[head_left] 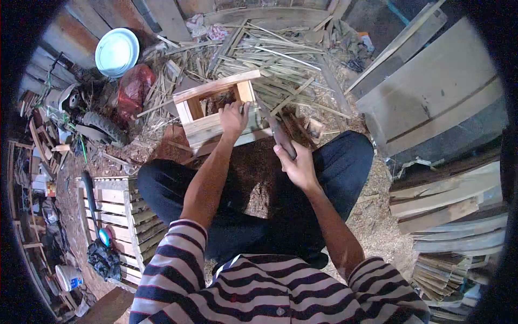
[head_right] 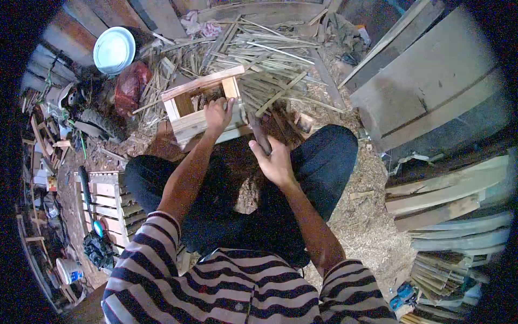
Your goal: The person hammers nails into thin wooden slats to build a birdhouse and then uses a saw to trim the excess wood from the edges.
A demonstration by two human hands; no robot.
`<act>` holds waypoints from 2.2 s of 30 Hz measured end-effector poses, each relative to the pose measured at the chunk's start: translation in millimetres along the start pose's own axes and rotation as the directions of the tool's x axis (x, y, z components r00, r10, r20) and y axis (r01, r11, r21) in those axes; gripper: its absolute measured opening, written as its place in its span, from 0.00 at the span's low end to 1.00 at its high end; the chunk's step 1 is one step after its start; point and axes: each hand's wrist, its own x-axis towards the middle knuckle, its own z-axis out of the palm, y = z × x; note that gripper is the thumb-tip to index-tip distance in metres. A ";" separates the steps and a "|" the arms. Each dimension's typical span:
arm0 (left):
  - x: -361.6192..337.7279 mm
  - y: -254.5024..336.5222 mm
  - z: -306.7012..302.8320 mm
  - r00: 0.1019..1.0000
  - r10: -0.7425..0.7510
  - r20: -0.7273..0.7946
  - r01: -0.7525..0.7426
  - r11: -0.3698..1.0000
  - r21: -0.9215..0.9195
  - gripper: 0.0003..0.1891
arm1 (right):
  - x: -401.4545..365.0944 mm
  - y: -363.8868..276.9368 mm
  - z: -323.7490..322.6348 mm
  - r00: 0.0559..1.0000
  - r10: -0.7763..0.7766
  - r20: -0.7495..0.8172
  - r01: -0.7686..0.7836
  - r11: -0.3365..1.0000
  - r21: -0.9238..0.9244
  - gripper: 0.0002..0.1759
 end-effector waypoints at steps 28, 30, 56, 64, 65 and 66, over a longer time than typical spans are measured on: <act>7.5 -2.1 0.4 0.999 -0.048 0.008 0.048 0.998 0.029 0.27 | 6.2 10.5 19.2 0.980 -0.079 -0.183 0.080 0.997 -0.004 0.19; 6.4 -2.5 0.8 0.999 -0.037 -0.020 0.038 0.998 0.050 0.27 | 6.0 9.6 19.1 0.981 -0.057 -0.187 0.065 0.997 0.036 0.19; 15.6 -5.4 4.5 0.995 -0.034 -0.091 0.037 0.999 0.032 0.25 | 7.3 -12.9 20.5 0.971 0.096 -0.219 -0.106 0.994 -0.031 0.21; 15.7 -4.1 6.3 0.984 -0.004 -0.181 0.005 1.000 0.003 0.22 | -9.4 -29.2 6.6 0.973 0.080 -0.216 -0.080 0.997 0.011 0.21; 20.0 -5.3 8.2 0.981 -0.007 -0.193 0.010 1.000 0.012 0.22 | -16.6 -35.1 3.2 0.976 0.074 -0.204 -0.075 0.997 0.002 0.21; 20.9 -7.3 9.6 0.979 -0.015 -0.205 0.020 1.000 0.022 0.22 | -24.5 -41.3 -0.4 0.976 0.134 -0.174 -0.140 0.990 -0.026 0.21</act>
